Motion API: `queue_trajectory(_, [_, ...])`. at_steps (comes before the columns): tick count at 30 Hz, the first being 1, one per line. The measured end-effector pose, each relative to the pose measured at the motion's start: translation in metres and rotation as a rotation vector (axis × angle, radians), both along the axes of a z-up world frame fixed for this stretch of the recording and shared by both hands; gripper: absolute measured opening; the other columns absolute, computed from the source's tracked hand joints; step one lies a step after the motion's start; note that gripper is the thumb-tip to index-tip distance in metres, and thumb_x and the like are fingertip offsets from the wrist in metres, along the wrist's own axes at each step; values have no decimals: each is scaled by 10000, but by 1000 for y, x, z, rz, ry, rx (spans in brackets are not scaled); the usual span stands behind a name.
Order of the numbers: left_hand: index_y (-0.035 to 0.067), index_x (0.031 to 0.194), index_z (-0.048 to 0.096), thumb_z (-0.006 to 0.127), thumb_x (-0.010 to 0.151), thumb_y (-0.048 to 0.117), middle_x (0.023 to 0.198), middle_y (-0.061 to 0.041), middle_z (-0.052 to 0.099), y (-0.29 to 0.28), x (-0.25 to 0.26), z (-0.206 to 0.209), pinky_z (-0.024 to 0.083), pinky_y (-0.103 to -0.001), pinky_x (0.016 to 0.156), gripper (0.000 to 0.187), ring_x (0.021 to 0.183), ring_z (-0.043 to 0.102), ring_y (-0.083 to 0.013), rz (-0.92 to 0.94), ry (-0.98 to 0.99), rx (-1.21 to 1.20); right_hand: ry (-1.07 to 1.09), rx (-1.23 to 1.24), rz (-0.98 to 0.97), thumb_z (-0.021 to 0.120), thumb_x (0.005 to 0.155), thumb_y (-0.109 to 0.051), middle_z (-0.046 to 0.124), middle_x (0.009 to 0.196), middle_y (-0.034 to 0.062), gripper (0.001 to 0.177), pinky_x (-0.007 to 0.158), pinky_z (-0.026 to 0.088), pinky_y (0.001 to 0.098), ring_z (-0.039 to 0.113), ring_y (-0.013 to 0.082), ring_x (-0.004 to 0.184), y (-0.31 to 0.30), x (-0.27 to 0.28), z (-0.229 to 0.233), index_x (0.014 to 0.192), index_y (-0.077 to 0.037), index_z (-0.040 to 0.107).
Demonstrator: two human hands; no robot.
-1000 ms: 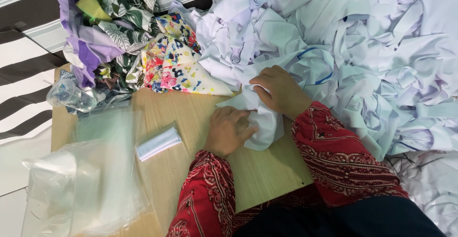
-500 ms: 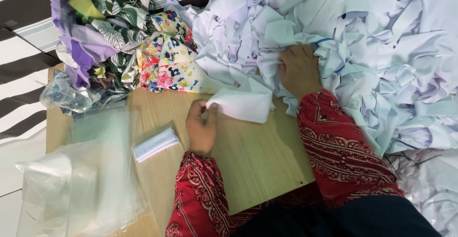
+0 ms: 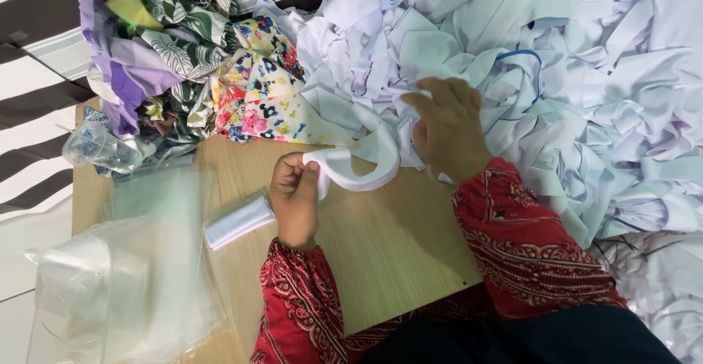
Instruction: Folding a piece of white fabric into a small rectangle and inserting it into a clear plastic bag for packaging.
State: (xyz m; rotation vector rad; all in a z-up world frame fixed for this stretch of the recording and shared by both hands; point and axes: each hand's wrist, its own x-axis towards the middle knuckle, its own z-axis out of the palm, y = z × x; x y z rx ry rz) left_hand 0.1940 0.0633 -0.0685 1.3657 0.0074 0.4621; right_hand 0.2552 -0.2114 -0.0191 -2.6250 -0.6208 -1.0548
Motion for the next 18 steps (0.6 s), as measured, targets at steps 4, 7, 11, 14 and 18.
queue_trajectory(4, [15,973,640,660,956,29,750,-80,683,2,-6,-3,592,-266,577,30,665,677,-122,-100,-16,-71,196,-35,224,636,810,30,651,1193,121,403,911,465,448,618,353,1093,21,-16,8,1161,-150,717])
queue_trajectory(7, [-11,970,642,679,924,19,773,-159,713,0,-10,-1,635,-347,609,66,684,728,-194,-195,-66,-184,445,-28,423,559,805,118,595,1290,214,479,895,494,527,605,471,1081,27,-13,0,1227,-76,675])
queue_trajectory(11, [21,967,595,707,920,51,887,-134,688,-5,-13,11,625,-331,653,125,768,711,-183,-256,-115,-294,536,-125,550,660,849,-41,644,1065,122,169,822,494,437,648,350,922,23,6,-30,989,-119,716])
queue_trajectory(14, [28,979,582,684,938,74,937,-130,679,-10,-19,25,621,-340,700,120,824,699,-182,-292,-141,-361,682,-19,593,642,889,-42,659,970,129,127,790,518,417,668,331,886,27,0,-23,994,-98,687])
queue_trajectory(18, [67,936,595,668,925,122,993,-151,681,-1,-27,20,573,-353,776,92,931,685,-231,-437,-223,-372,657,436,699,572,989,-38,674,1105,113,216,878,548,389,669,283,1038,37,-1,-34,1192,-93,622])
